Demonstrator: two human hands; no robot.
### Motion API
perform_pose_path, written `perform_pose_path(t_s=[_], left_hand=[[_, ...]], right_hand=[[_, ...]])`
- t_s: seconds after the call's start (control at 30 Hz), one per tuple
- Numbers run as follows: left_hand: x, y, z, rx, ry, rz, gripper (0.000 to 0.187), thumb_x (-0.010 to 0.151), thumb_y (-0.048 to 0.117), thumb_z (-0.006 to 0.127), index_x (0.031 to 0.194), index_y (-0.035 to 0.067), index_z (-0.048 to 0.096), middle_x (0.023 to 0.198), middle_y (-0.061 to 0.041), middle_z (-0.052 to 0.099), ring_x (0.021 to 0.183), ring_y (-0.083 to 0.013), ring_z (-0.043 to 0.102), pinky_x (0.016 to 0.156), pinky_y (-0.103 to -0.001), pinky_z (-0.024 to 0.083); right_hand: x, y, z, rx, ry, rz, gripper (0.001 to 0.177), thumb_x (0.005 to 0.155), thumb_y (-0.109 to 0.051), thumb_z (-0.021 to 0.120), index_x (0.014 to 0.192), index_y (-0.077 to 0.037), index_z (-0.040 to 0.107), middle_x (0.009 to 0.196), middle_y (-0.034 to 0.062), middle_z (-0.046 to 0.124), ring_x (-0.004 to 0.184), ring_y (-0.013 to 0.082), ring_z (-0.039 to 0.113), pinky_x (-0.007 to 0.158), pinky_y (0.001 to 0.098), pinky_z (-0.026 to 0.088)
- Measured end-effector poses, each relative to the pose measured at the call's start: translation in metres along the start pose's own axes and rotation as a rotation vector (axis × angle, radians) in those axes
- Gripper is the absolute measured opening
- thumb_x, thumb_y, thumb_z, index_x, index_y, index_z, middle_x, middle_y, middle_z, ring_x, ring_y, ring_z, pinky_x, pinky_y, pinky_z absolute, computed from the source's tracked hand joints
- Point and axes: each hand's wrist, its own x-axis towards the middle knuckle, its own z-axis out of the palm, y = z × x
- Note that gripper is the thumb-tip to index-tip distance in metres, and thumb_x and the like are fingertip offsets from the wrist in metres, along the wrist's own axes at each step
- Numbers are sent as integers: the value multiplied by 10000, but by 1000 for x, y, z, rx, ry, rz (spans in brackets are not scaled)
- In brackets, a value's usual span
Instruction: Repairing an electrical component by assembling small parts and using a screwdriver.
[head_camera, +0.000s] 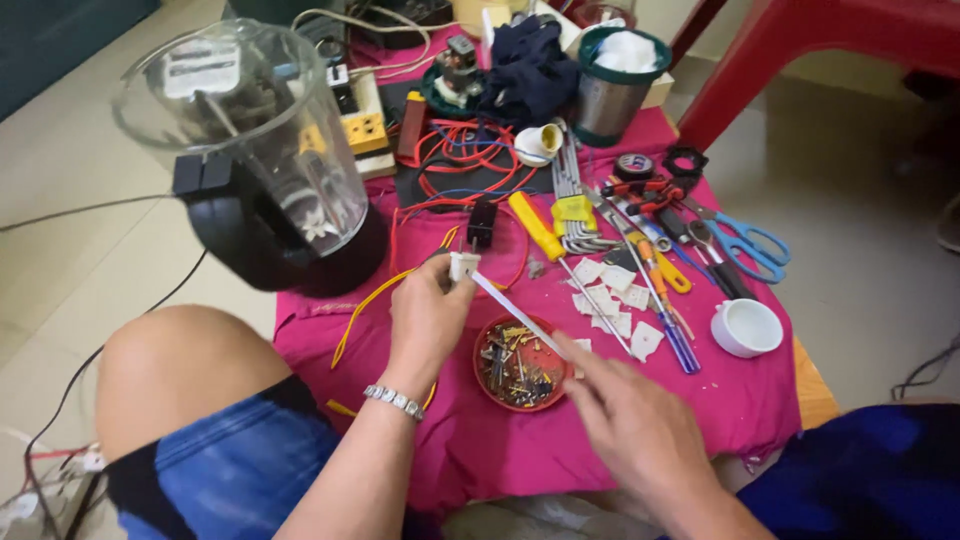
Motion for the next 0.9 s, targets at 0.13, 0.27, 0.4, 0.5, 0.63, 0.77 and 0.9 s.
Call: perform_pose_path(t_s=[0.13,0.27,0.4,0.5,0.63,0.77,0.9], left_hand=[[7,-12,1,-62,52,-97,268,790,323,662,990,184,771,804,-39,760,751,-240,692,728,-409,485],[10,-18,19,-608,-32,-351,448,785,193,760,1199,33,702,980,-53,722,859,-137,693,798,-277,568],[8,-17,24,-1023,-69,-423,638,829,99,797,1351,-166,544,1123,-195,611,980,-258,676,887,-349,590],[8,-17,19,-1042,-73,-437,635,840,114,794,1354,-163,541,1137,-199,601,1010,-279,690,909,-366,588],[12,-28,27,-1056,-65,-461,570,871,210,795,1291,-126,605,1039,-142,615,921,-240,705,894,-392,608],[16,-39,41,-1018,-89,-461,506,877,242,791,1247,-71,647,996,-110,641,859,-208,706,842,-372,628],[6,-21,35,-922,-144,-439,462,844,261,810,1191,-23,702,950,-54,653,771,-125,665,737,-278,635]], right_hand=[[21,13,-1,151,142,22,558,999,-412,484,1551,-481,445,749,-9,649,524,132,516,441,294,411],[70,52,24,237,227,-95,557,964,-309,477,1515,-231,498,1269,194,658,1142,402,672,972,539,526],[114,71,45,141,325,-234,476,910,-224,597,1378,-167,665,1055,239,720,1095,454,691,958,535,519],[122,61,44,109,378,-237,513,877,-249,655,1385,-179,667,1060,224,699,1105,441,681,971,515,509],[126,53,44,122,482,-311,471,875,-257,698,1342,-194,713,1059,201,687,1054,430,676,961,494,485],[108,38,40,234,499,-296,291,869,-238,736,1151,-187,786,943,139,710,952,367,698,871,466,525],[98,34,46,356,454,-199,137,847,-304,768,969,-273,824,835,23,718,864,234,725,790,397,563]])
